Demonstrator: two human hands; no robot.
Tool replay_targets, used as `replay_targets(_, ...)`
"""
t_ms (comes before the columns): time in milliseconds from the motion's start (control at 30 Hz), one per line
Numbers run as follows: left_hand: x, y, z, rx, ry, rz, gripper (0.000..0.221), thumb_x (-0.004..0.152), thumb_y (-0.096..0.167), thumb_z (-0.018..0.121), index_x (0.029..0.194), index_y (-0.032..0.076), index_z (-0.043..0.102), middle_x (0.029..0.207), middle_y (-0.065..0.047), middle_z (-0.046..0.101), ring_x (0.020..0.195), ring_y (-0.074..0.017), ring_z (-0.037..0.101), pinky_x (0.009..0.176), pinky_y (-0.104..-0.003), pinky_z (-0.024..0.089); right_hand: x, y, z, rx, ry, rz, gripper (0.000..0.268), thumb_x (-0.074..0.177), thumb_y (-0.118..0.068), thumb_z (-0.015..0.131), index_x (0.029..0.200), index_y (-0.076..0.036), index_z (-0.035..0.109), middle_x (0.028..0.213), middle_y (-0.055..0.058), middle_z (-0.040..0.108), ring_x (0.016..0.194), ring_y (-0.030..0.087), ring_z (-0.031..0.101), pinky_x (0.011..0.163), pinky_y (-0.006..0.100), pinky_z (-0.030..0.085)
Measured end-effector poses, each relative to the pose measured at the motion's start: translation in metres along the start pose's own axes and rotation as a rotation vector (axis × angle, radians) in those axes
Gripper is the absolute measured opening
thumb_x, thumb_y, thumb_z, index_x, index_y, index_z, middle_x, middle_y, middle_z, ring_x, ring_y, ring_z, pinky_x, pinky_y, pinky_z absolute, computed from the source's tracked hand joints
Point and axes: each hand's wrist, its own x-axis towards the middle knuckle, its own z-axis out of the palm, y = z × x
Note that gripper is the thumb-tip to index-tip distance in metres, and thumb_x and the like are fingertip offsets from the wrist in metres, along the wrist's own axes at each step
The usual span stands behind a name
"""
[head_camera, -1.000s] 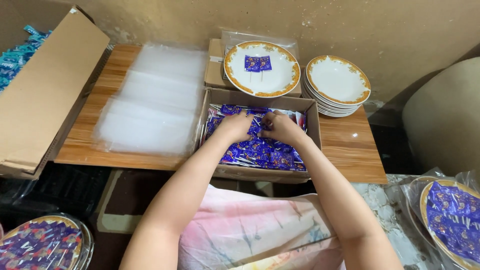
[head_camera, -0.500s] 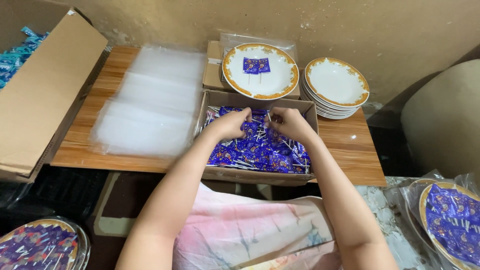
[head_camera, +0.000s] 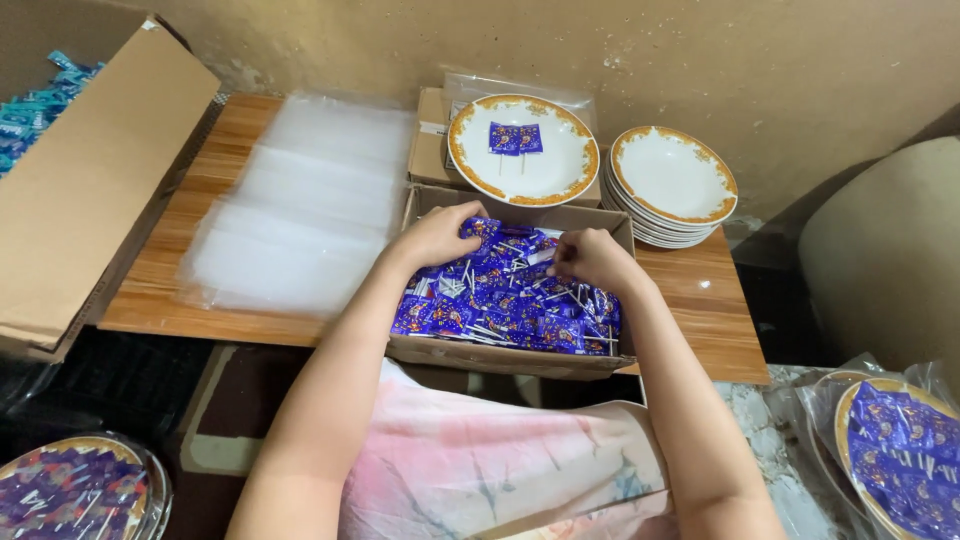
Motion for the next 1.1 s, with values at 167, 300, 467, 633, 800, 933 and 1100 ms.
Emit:
replay_targets(167, 0.006, -0.02, 0.01, -0.004, -0.132, -0.05, 0.045, 0.097, 0.015, 0.053, 0.14, 0.025, 0.042, 0.146, -0.02, 0.057, 0.135, -0.0452, 0.052, 0.112, -0.066, 0.036, 0.009, 0.025, 0.003, -0.096, -0.067, -0.032, 0.033, 0.073, -0.034, 0.082, 0.097, -0.014, 0.074, 0.085, 0.008, 0.079, 0.097, 0.035, 0.074, 0.088, 0.047, 0.056)
replay_targets(300, 0.013, -0.035, 0.018, 0.045, -0.235, -0.144, 0.058, 0.092, 0.007, 0.06, 0.138, 0.03, 0.032, 0.095, -0.009, 0.078, 0.106, -0.0354, 0.073, 0.114, -0.062, 0.034, 0.008, 0.022, 0.003, -0.091, -0.068, -0.04, 0.038, 0.077, -0.032, 0.082, 0.108, -0.012, 0.074, 0.095, 0.011, 0.08, 0.104, 0.038, 0.072, 0.092, 0.05, 0.055)
replay_targets(467, 0.011, -0.025, 0.01, 0.006, -0.197, -0.081, 0.057, 0.09, 0.004, 0.065, 0.135, 0.028, 0.039, 0.097, -0.014, 0.077, 0.098, -0.0339, 0.075, 0.107, -0.056, 0.042, 0.005, 0.02, 0.0, -0.023, 0.075, -0.166, 0.028, 0.08, -0.021, 0.08, 0.105, -0.012, 0.07, 0.097, 0.013, 0.076, 0.103, 0.039, 0.071, 0.09, 0.05, 0.054)
replay_targets(633, 0.012, -0.014, -0.003, -0.396, -0.099, 0.09, 0.066, 0.086, -0.006, 0.069, 0.141, 0.018, 0.042, 0.11, -0.027, 0.071, 0.078, -0.0289, 0.076, 0.085, -0.04, 0.058, 0.001, 0.017, -0.009, 0.174, 0.185, -0.189, 0.026, 0.081, -0.018, 0.083, 0.103, -0.013, 0.071, 0.091, 0.007, 0.075, 0.095, 0.029, 0.073, 0.086, 0.041, 0.056)
replay_targets(800, 0.027, -0.011, 0.0, -0.718, 0.245, 0.25, 0.051, 0.088, -0.003, 0.074, 0.125, 0.015, 0.045, 0.117, -0.016, 0.054, 0.08, -0.0203, 0.075, 0.081, -0.032, 0.063, 0.0, 0.002, -0.014, 0.847, 0.2, -0.288, 0.045, 0.089, 0.001, 0.074, 0.127, -0.009, 0.053, 0.088, 0.0, 0.046, 0.072, 0.012, 0.064, 0.054, 0.023, 0.055)
replay_targets(933, 0.048, -0.025, 0.009, -0.31, 0.486, 0.128, 0.024, 0.085, 0.011, 0.076, 0.107, 0.021, 0.069, 0.11, -0.002, 0.056, 0.079, -0.0146, 0.077, 0.078, -0.033, 0.061, 0.006, -0.014, -0.023, 0.603, 0.442, -0.203, 0.026, 0.093, -0.012, 0.069, 0.117, -0.022, 0.074, 0.069, 0.0, 0.056, 0.064, 0.008, 0.058, 0.056, 0.024, 0.048)
replay_targets(1100, 0.079, -0.032, 0.021, -0.088, 0.613, -0.008, 0.024, 0.089, 0.007, 0.066, 0.11, -0.001, 0.072, 0.125, -0.017, 0.053, 0.106, -0.0395, 0.071, 0.091, -0.048, 0.061, 0.054, 0.03, -0.01, 0.03, 0.713, -0.138, 0.016, 0.093, -0.034, 0.073, 0.104, -0.025, 0.079, 0.08, -0.001, 0.064, 0.084, 0.019, 0.065, 0.081, 0.034, 0.052)
